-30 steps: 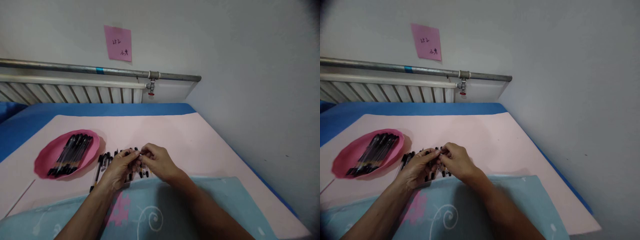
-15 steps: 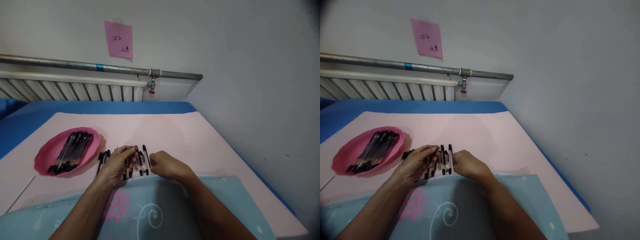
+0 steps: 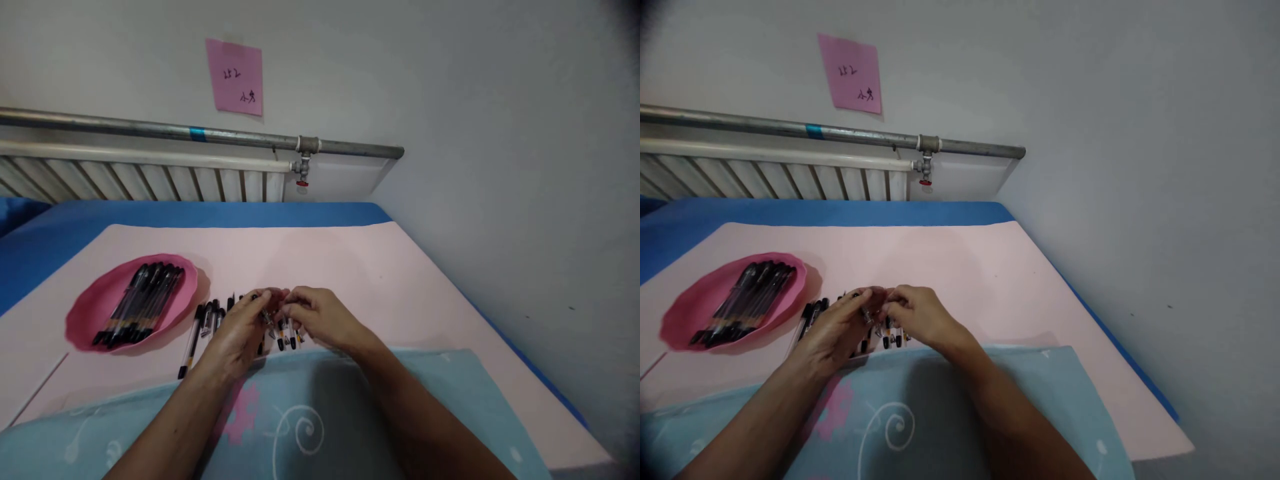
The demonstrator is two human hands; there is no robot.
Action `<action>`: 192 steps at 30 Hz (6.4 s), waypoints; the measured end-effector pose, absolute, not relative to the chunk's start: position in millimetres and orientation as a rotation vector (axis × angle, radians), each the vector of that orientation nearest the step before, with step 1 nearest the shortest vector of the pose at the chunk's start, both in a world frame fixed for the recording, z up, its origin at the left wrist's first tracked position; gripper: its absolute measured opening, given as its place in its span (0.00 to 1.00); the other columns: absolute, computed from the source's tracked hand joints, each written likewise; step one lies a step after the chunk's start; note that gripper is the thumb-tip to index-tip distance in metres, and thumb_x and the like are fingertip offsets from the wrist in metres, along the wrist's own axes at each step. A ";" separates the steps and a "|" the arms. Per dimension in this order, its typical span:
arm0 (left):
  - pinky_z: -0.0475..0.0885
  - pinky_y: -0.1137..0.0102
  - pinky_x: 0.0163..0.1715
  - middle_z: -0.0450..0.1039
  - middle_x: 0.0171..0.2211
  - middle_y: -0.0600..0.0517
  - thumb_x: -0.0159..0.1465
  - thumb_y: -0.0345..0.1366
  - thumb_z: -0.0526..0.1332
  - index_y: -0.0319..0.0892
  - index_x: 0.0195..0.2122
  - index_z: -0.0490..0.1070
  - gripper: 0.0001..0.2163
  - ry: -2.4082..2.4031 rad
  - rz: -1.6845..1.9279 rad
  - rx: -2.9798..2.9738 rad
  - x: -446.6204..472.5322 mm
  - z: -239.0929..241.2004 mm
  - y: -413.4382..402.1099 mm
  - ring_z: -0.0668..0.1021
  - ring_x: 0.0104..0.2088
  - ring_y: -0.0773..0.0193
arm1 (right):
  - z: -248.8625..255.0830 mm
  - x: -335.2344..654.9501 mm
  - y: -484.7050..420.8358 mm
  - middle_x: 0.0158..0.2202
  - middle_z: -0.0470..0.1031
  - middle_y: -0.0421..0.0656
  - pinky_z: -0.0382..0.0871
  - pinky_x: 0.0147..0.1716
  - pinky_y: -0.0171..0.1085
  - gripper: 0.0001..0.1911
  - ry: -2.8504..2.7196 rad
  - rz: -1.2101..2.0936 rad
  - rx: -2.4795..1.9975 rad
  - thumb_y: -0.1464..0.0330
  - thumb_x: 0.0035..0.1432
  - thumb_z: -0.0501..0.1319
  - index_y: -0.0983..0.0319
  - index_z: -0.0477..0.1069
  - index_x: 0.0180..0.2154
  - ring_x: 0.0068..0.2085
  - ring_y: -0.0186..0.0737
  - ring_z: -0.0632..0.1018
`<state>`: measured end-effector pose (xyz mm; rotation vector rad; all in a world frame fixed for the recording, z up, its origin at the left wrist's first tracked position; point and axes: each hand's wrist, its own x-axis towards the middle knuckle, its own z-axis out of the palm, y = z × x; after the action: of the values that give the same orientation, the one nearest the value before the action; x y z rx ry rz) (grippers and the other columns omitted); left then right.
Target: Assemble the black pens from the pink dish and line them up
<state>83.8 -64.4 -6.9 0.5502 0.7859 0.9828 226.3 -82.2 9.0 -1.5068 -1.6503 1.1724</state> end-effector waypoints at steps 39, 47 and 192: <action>0.65 0.66 0.26 0.72 0.23 0.50 0.48 0.39 0.59 0.44 0.30 0.72 0.08 2.200 0.895 1.426 -79.0 3.1 -0.4 0.74 0.26 0.56 | -9.7 244.4 -66.0 0.20 0.69 0.41 0.55 0.23 0.32 0.08 -1.836 0.743 -1.939 0.71 0.52 0.52 0.62 0.69 0.28 0.22 0.34 0.68; 0.63 0.58 0.31 0.72 0.27 0.36 0.45 0.38 0.61 0.42 0.23 0.68 0.06 2.315 0.707 1.762 -54.8 -11.2 4.3 0.74 0.33 0.41 | -4.1 242.5 -68.4 0.25 0.72 0.43 0.55 0.24 0.32 0.09 -1.889 0.747 -1.933 0.71 0.52 0.51 0.63 0.69 0.29 0.25 0.35 0.69; 0.53 0.83 0.09 0.63 0.20 0.54 0.51 0.32 0.66 0.34 0.34 0.73 0.10 0.804 1.187 0.733 27.9 8.4 -33.1 0.64 0.18 0.75 | 7.7 195.4 -92.8 0.20 0.62 0.35 0.55 0.19 0.29 0.08 -1.325 1.343 -1.268 0.64 0.53 0.55 0.62 0.62 0.27 0.20 0.28 0.63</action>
<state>27.9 -33.1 8.4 0.7329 0.8036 1.1874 195.4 -92.8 7.7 -1.2679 -1.3251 1.3430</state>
